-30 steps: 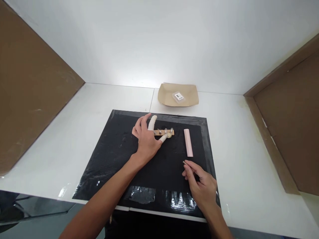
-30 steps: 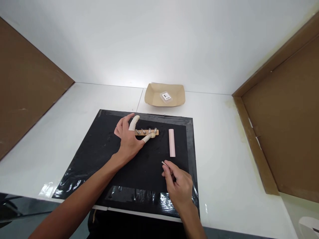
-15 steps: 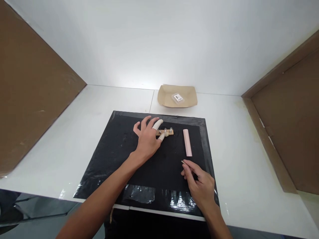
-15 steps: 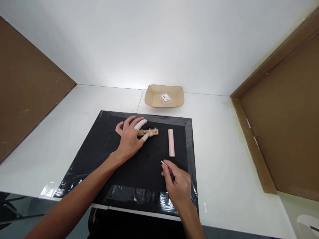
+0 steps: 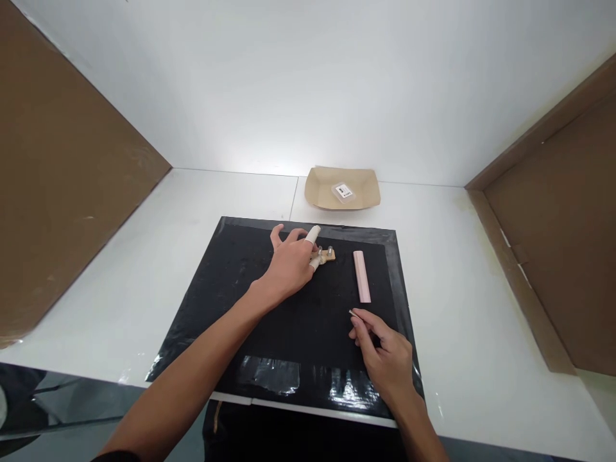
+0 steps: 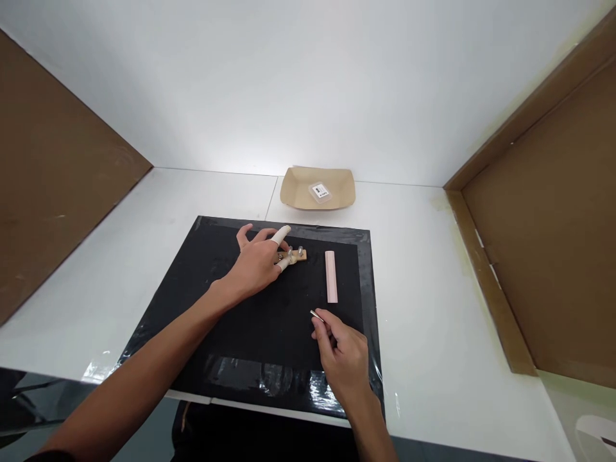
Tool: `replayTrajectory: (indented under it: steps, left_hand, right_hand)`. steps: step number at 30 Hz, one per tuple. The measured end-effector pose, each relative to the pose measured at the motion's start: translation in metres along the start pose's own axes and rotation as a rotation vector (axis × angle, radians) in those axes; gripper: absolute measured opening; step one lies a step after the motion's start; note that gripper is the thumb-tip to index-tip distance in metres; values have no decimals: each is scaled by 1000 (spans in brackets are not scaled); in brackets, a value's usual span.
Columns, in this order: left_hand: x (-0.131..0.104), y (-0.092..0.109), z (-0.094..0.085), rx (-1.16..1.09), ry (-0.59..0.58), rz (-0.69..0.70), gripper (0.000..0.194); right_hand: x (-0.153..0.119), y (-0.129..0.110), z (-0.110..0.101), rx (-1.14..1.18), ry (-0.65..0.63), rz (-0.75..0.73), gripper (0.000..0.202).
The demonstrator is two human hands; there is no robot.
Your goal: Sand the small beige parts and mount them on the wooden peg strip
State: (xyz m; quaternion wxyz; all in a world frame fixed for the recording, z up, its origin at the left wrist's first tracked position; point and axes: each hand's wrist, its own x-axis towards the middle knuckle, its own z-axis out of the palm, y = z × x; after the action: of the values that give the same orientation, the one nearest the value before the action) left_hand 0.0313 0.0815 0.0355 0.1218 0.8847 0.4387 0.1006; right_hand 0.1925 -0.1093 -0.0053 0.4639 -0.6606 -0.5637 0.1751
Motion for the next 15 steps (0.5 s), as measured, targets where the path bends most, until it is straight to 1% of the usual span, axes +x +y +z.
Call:
replayTrajectory:
  steps: [4, 6, 11, 15]
  left_hand:
    - [-4, 2, -4, 30, -5, 24, 56]
    - [-7, 4, -8, 55, -7, 28, 60]
    - [-6, 8, -19, 83, -23, 27, 48]
    - [4, 7, -19, 106, -45, 63, 42]
  right_hand:
    - [0, 1, 1, 4, -8, -2, 16]
    - [0, 1, 1, 8, -7, -5, 16]
    - [0, 1, 1, 15, -9, -2, 16]
    - [1, 1, 1, 13, -11, -5, 17]
